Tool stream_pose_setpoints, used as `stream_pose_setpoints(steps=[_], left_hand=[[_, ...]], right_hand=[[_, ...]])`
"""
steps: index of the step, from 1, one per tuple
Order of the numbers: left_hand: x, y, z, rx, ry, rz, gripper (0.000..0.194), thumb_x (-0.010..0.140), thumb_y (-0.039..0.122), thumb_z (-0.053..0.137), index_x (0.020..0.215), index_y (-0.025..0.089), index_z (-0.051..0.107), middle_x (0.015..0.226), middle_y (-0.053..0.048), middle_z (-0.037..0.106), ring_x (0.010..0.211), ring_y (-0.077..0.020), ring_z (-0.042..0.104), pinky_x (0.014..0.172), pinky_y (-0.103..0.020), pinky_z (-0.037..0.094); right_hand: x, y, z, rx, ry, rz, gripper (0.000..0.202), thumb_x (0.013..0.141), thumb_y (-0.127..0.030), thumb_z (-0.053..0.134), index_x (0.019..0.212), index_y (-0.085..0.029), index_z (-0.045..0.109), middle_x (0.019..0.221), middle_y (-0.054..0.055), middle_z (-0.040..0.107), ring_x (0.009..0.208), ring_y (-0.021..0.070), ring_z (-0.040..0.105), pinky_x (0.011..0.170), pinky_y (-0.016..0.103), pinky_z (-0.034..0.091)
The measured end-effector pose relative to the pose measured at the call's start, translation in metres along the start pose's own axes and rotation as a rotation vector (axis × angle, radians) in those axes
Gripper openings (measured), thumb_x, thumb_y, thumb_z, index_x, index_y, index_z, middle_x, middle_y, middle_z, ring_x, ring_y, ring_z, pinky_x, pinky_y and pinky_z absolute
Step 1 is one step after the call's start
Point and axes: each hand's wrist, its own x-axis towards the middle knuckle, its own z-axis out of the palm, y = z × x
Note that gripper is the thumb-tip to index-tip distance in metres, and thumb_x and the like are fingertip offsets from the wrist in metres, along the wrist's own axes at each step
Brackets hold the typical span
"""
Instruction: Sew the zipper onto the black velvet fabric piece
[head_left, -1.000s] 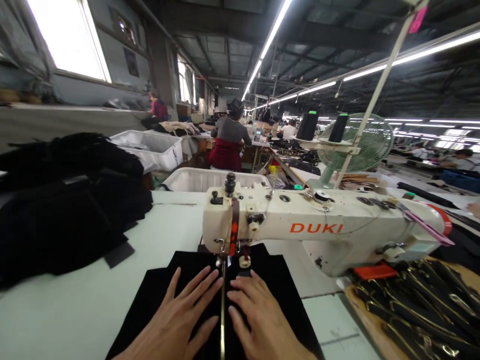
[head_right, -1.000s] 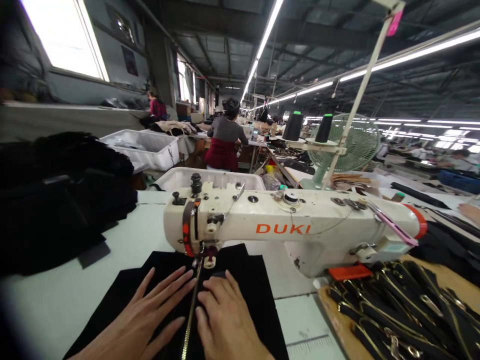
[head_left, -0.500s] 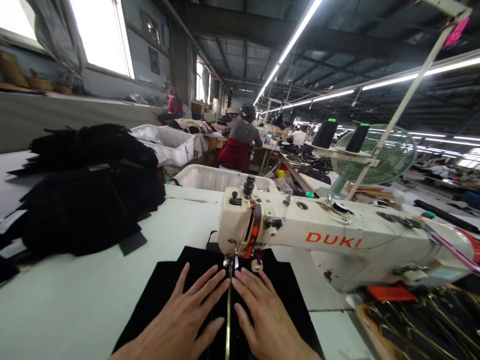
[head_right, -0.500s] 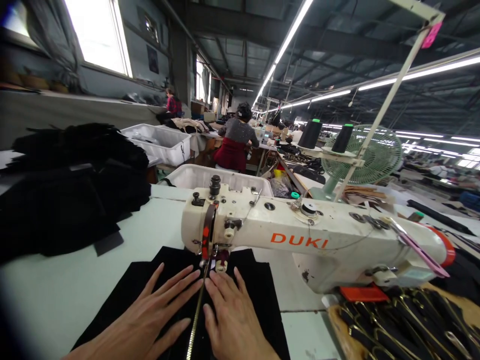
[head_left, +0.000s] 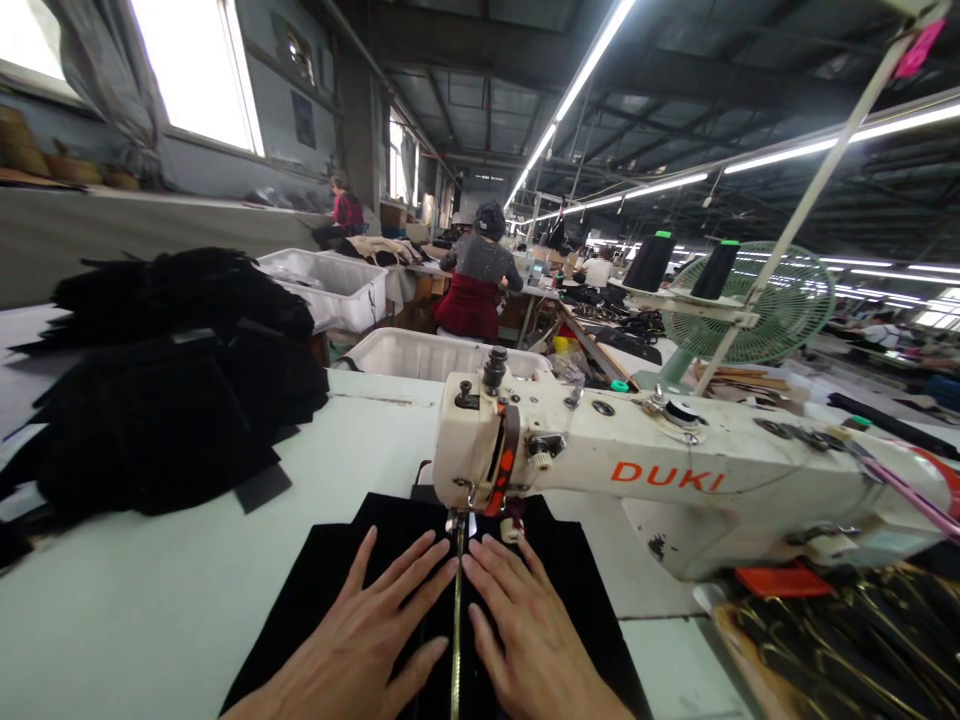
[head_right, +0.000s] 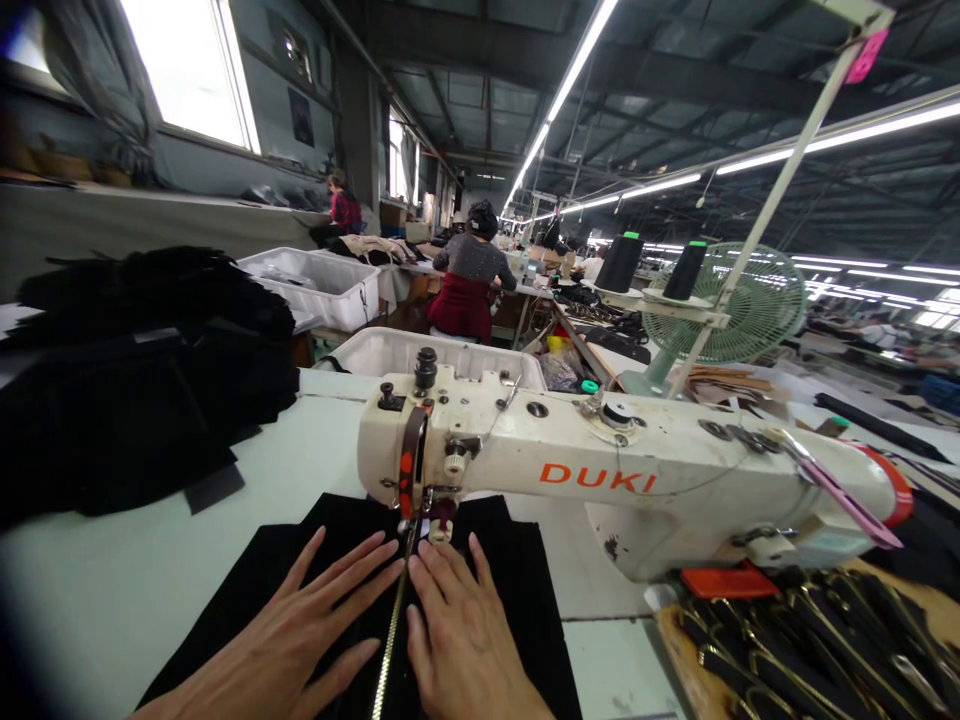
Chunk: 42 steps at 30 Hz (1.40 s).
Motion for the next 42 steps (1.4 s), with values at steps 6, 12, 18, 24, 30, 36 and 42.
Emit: stream_pose_setpoints(steps=[6,12,18,24,30,36,42], left_hand=[[0.000,-0.001,-0.005,-0.067,0.035,0.005,0.073,0.100,0.034,0.059,0.158,0.030,0.015,0.153,-0.007,0.039,0.137,-0.0307,0.043,0.111,-0.064,0.027],[0.001,0.001,-0.006,0.011,-0.006,0.018,0.067,0.103,0.037,0.051,0.158,0.029,0.012,0.154,-0.007,0.037,0.137,-0.0334,0.043,0.101,-0.070,0.038],[0.009,-0.008,-0.003,-0.004,-0.039,0.029,0.064,0.103,0.036,0.052,0.157,0.030,0.019,0.153,-0.004,0.038,0.138,-0.0317,0.043,0.105,-0.067,0.038],[0.012,-0.010,0.000,-0.058,0.023,0.001,0.066,0.101,0.034,0.056,0.157,0.029,0.020,0.154,-0.007,0.038,0.138,-0.0330,0.042,0.108,-0.068,0.032],[0.012,-0.011,0.000,-0.108,-0.006,0.021,0.064,0.101,0.033,0.055,0.156,0.031,0.022,0.156,-0.008,0.035,0.139,-0.0325,0.039,0.111,-0.069,0.024],[0.012,-0.012,0.001,-0.071,-0.010,0.007,0.060,0.102,0.034,0.053,0.156,0.029,0.026,0.156,-0.009,0.035,0.140,-0.0330,0.039,0.108,-0.071,0.027],[0.019,-0.017,-0.002,-0.099,-0.089,-0.004,0.056,0.103,0.033,0.050,0.155,0.029,0.028,0.157,-0.008,0.034,0.142,-0.0326,0.036,0.108,-0.074,0.024]], right_hand=[[-0.002,-0.001,0.003,0.028,-0.035,0.054,0.038,0.100,-0.026,0.050,0.137,-0.022,0.057,0.137,0.003,0.062,0.126,0.0220,0.059,0.113,0.047,0.045],[0.000,-0.002,0.001,0.031,-0.025,0.054,0.037,0.100,-0.026,0.048,0.136,-0.021,0.057,0.135,0.005,0.064,0.124,0.0242,0.061,0.109,0.051,0.050],[0.004,0.004,0.004,-0.010,-0.002,0.045,0.035,0.101,-0.028,0.046,0.132,-0.019,0.060,0.133,0.008,0.065,0.121,0.0258,0.064,0.104,0.052,0.053],[0.008,0.007,0.005,0.027,-0.029,0.094,0.035,0.100,-0.026,0.047,0.134,-0.023,0.059,0.131,0.005,0.066,0.121,0.0254,0.063,0.107,0.055,0.051],[0.006,0.006,0.011,0.038,-0.013,0.130,0.040,0.098,-0.022,0.049,0.137,-0.025,0.057,0.132,0.003,0.066,0.122,0.0253,0.063,0.109,0.055,0.048],[0.007,0.009,0.010,0.023,-0.008,0.092,0.037,0.099,-0.023,0.047,0.134,-0.024,0.059,0.131,0.005,0.067,0.120,0.0235,0.064,0.111,0.049,0.048],[0.006,0.011,0.014,0.041,-0.057,0.143,0.042,0.097,-0.017,0.048,0.138,-0.023,0.056,0.136,0.006,0.063,0.127,0.0243,0.058,0.115,0.055,0.042]])
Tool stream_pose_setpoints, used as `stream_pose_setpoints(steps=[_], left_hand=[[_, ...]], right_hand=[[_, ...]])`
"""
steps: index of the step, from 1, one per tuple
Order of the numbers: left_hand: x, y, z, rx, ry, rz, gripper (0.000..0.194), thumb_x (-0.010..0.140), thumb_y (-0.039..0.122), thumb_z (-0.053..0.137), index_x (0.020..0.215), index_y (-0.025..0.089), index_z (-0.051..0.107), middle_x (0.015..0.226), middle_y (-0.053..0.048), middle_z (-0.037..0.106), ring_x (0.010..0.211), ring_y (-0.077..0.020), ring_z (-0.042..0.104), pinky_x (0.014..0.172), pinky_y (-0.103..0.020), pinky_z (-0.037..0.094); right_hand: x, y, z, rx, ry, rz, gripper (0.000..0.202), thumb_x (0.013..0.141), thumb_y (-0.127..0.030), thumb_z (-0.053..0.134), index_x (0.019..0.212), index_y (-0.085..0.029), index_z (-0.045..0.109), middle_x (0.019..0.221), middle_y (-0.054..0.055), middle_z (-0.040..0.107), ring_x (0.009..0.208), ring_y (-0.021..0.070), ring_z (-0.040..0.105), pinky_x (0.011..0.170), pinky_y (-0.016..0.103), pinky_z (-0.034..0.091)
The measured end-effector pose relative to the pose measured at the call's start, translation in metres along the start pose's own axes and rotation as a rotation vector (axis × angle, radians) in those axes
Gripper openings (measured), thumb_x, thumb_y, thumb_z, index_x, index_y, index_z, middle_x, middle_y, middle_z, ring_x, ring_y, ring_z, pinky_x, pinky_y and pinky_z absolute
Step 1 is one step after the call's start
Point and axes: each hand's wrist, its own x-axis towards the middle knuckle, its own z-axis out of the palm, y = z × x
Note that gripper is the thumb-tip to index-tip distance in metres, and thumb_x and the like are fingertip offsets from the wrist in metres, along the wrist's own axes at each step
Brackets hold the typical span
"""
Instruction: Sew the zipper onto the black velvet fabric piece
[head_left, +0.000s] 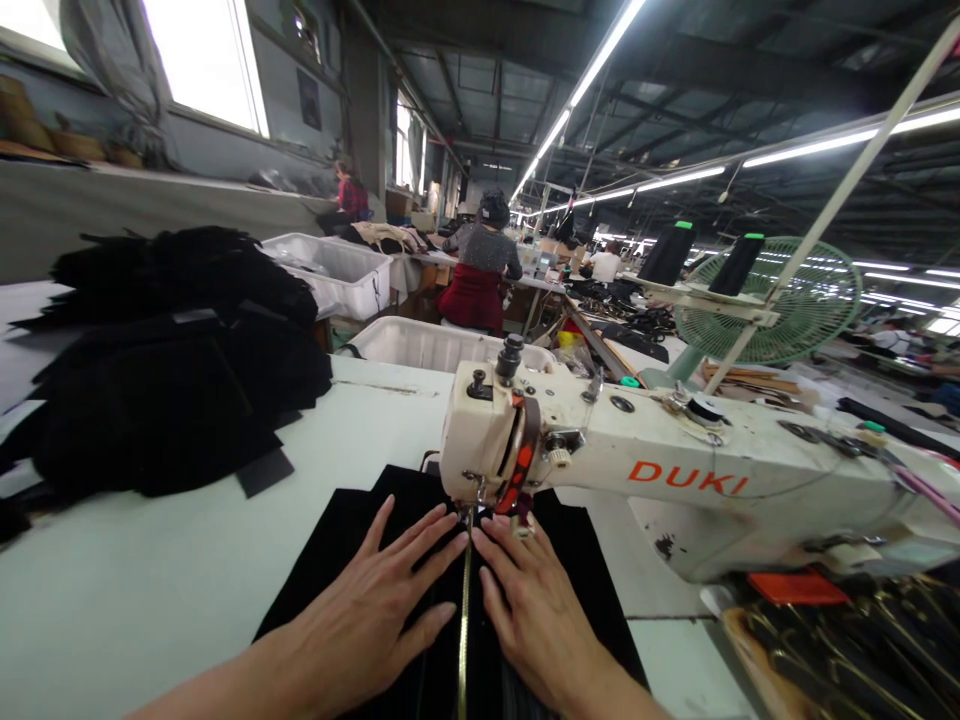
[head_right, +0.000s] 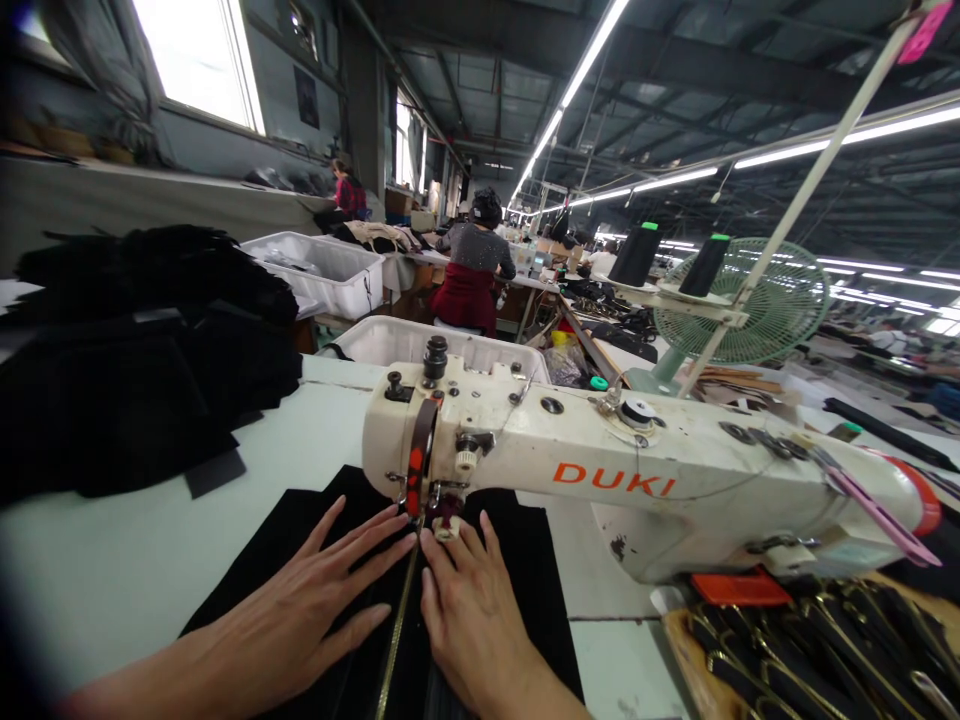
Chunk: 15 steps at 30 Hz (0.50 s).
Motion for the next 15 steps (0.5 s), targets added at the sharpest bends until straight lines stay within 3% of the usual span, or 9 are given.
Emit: stream_pose_setpoints(steps=[4,6,8,10,13,15], left_hand=[[-0.004,0.006,-0.013,0.014,-0.059,-0.013,0.052,0.106,0.036,0.044,0.155,0.026,0.028,0.159,-0.008,0.030,0.145,-0.0321,0.029,0.110,-0.074,0.021],[-0.019,0.020,-0.019,0.018,-0.067,-0.005,0.054,0.108,0.042,0.040,0.156,0.025,0.025,0.159,-0.009,0.029,0.145,-0.0335,0.028,0.110,-0.072,0.028],[-0.042,0.040,-0.021,0.036,-0.040,0.026,0.070,0.102,0.057,0.046,0.158,0.024,0.020,0.159,-0.012,0.029,0.144,-0.0349,0.030,0.110,-0.062,0.038],[-0.065,0.061,-0.014,0.129,0.159,0.071,0.097,0.089,0.074,0.055,0.157,0.011,0.024,0.155,-0.018,0.037,0.143,-0.0367,0.034,0.117,-0.056,0.030],[-0.085,0.083,0.002,0.239,0.380,0.082,0.064,0.090,0.051,0.060,0.136,0.007,0.051,0.138,-0.019,0.057,0.136,-0.0335,0.046,0.123,-0.047,0.015],[-0.087,0.085,0.004,0.200,0.431,0.066,0.036,0.093,0.034,0.055,0.122,0.013,0.059,0.127,-0.014,0.066,0.127,-0.0288,0.057,0.121,-0.041,0.026]], right_hand=[[0.004,-0.005,-0.012,0.033,-0.108,0.028,0.041,0.096,-0.014,0.050,0.136,-0.019,0.058,0.140,0.010,0.059,0.132,0.0270,0.053,0.117,0.058,0.036],[0.000,-0.013,-0.024,0.051,-0.131,0.041,0.040,0.096,-0.014,0.050,0.134,-0.019,0.058,0.139,0.010,0.060,0.132,0.0263,0.053,0.117,0.058,0.035],[-0.010,-0.024,-0.037,0.116,-0.130,0.077,0.036,0.097,-0.016,0.049,0.132,-0.019,0.059,0.135,0.010,0.061,0.129,0.0236,0.055,0.118,0.053,0.037],[-0.024,-0.037,-0.049,0.225,-0.139,0.115,0.033,0.098,-0.023,0.052,0.130,-0.019,0.060,0.132,0.010,0.063,0.128,0.0218,0.057,0.117,0.048,0.039],[-0.043,-0.053,-0.058,0.333,-0.171,0.136,0.042,0.091,-0.040,0.068,0.127,-0.021,0.061,0.131,0.009,0.062,0.129,0.0238,0.055,0.120,0.048,0.034],[-0.051,-0.058,-0.058,0.342,-0.192,0.122,0.058,0.080,-0.048,0.079,0.126,-0.019,0.061,0.131,0.010,0.061,0.130,0.0264,0.055,0.122,0.052,0.029]])
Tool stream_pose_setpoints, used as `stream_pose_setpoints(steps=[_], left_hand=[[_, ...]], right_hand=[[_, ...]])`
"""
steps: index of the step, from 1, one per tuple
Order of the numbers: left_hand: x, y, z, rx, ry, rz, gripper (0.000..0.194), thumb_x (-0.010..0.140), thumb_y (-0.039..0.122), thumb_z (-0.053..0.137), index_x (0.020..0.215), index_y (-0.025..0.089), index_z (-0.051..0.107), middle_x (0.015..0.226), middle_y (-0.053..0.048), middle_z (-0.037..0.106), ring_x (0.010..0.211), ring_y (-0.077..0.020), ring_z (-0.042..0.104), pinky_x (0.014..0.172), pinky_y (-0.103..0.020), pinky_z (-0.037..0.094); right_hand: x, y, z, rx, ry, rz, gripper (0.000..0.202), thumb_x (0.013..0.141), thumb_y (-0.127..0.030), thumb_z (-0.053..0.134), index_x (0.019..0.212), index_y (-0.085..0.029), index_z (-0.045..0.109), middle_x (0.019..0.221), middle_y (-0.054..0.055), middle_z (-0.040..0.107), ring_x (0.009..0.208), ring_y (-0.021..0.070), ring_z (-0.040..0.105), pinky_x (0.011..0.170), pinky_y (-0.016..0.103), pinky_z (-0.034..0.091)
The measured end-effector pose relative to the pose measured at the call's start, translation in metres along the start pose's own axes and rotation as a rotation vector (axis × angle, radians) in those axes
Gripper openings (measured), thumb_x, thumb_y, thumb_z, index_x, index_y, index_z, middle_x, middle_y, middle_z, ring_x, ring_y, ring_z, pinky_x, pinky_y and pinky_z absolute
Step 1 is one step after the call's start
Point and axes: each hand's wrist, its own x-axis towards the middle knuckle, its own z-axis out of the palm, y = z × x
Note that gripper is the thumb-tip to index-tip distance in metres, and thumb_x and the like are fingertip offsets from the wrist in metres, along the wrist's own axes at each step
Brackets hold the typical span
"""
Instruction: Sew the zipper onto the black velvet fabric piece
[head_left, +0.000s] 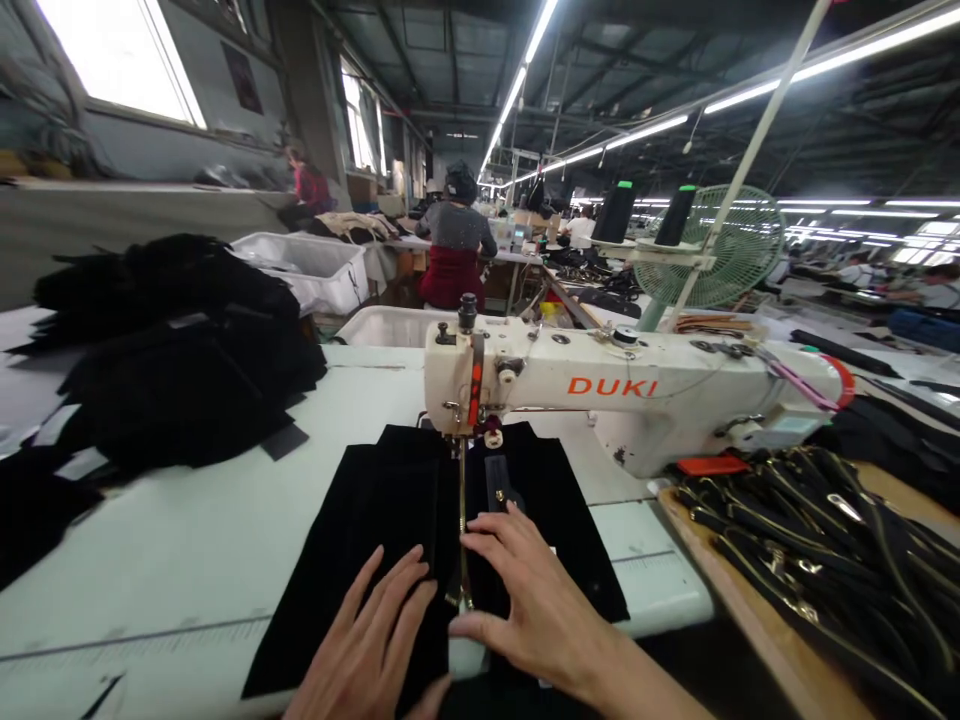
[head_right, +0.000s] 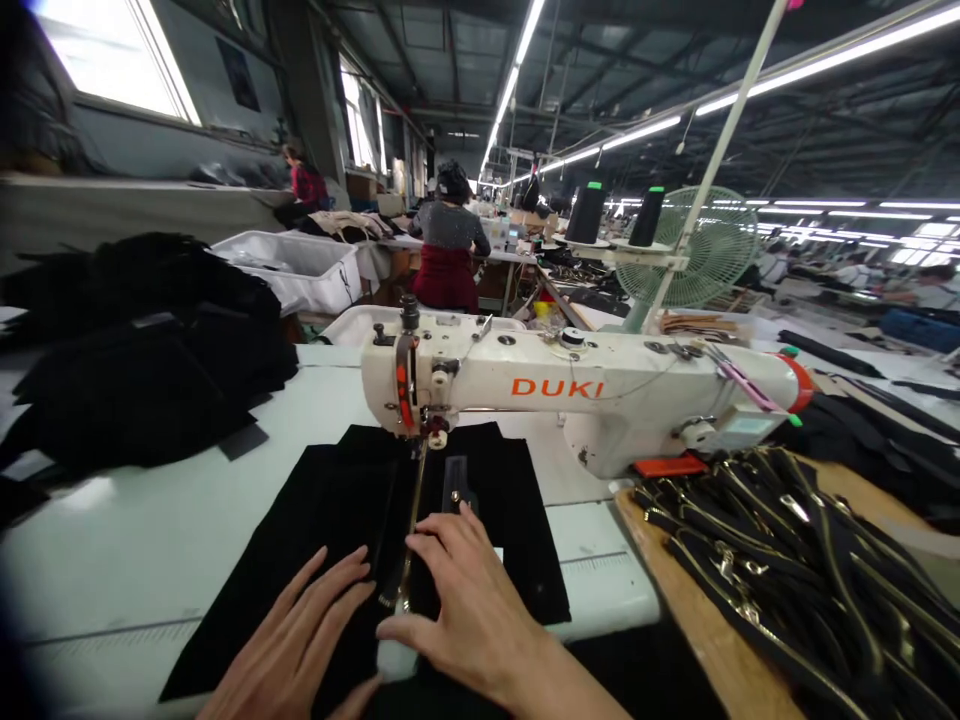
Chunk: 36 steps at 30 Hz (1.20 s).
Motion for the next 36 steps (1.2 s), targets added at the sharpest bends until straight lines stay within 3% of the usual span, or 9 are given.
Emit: stream_pose_setpoints(steps=[3,7,10,13,16,19,25,28,36], left_hand=[[0.010,-0.014,-0.010,-0.129,0.022,-0.128,0.024,0.104,0.031,0.042,0.115,0.021,0.062,0.111,-0.004,0.073,0.103,-0.0199,0.071,0.100,-0.026,0.052],[0.024,-0.033,-0.029,-0.348,-0.043,-0.314,0.034,0.107,0.047,0.040,0.104,0.026,0.066,0.095,0.003,0.075,0.083,-0.0145,0.074,0.077,-0.013,0.058],[0.026,-0.035,-0.034,-0.356,-0.016,-0.284,0.035,0.107,0.050,0.041,0.109,0.027,0.067,0.103,0.004,0.074,0.094,-0.0133,0.073,0.090,-0.012,0.053],[0.025,-0.033,-0.035,-0.299,0.032,-0.258,0.032,0.107,0.048,0.042,0.113,0.027,0.065,0.107,0.004,0.074,0.097,-0.0134,0.072,0.095,-0.013,0.050],[0.025,-0.033,-0.036,-0.292,-0.011,-0.227,0.028,0.107,0.044,0.043,0.117,0.028,0.063,0.110,0.003,0.072,0.096,-0.0129,0.072,0.093,-0.012,0.051],[0.022,-0.029,-0.038,-0.231,-0.051,-0.128,0.028,0.106,0.037,0.043,0.126,0.028,0.061,0.118,0.002,0.070,0.106,-0.0145,0.069,0.099,-0.016,0.049],[0.023,-0.010,-0.039,-0.059,-0.044,0.120,0.037,0.097,0.007,0.037,0.124,0.015,0.061,0.119,-0.004,0.069,0.114,-0.0158,0.064,0.115,-0.029,0.038],[0.026,-0.003,-0.034,-0.032,-0.002,0.136,0.037,0.095,0.005,0.037,0.120,0.014,0.063,0.116,-0.004,0.071,0.111,-0.0158,0.066,0.116,-0.030,0.037],[0.015,0.002,-0.022,-0.076,-0.007,0.069,0.041,0.091,0.005,0.040,0.127,0.014,0.059,0.123,-0.004,0.069,0.116,-0.0170,0.064,0.112,-0.028,0.043]], right_hand=[[-0.007,-0.001,0.008,-0.022,-0.001,-0.058,0.065,0.075,-0.048,0.084,0.126,-0.018,0.059,0.129,0.010,0.061,0.127,0.0263,0.056,0.123,0.053,0.027],[-0.010,-0.003,0.012,-0.153,0.058,-0.165,0.030,0.093,-0.018,0.064,0.122,-0.016,0.059,0.115,0.006,0.065,0.114,0.0198,0.060,0.120,0.046,0.034],[0.000,-0.004,-0.003,-0.329,-0.012,-0.254,0.018,0.093,-0.004,0.054,0.106,-0.013,0.062,0.098,0.005,0.065,0.094,0.0183,0.063,0.101,0.036,0.052],[0.018,-0.003,-0.024,-0.390,-0.029,-0.241,0.013,0.099,-0.010,0.048,0.097,-0.014,0.060,0.094,0.005,0.062,0.087,0.0173,0.060,0.078,0.027,0.055],[0.025,-0.002,-0.029,-0.422,-0.060,-0.285,0.015,0.101,-0.015,0.049,0.091,-0.017,0.060,0.090,0.003,0.061,0.084,0.0170,0.058,0.079,0.028,0.053],[0.012,-0.004,-0.013,-0.453,-0.112,-0.341,0.009,0.095,-0.011,0.057,0.090,-0.017,0.061,0.090,0.002,0.062,0.084,0.0183,0.058,0.077,0.029,0.054],[-0.025,-0.017,0.031,-0.502,0.201,-0.320,0.044,0.083,0.007,0.046,0.125,-0.004,0.054,0.106,0.015,0.064,0.106,0.0273,0.062,0.101,0.038,0.052],[-0.031,-0.019,0.040,-0.502,0.300,-0.335,0.046,0.084,0.007,0.038,0.126,-0.002,0.054,0.104,0.017,0.066,0.103,0.0278,0.065,0.096,0.037,0.056],[-0.032,-0.014,0.032,-0.202,0.280,-0.087,0.025,0.098,-0.017,0.047,0.120,-0.018,0.059,0.107,0.010,0.066,0.104,0.0252,0.066,0.094,0.041,0.060]])
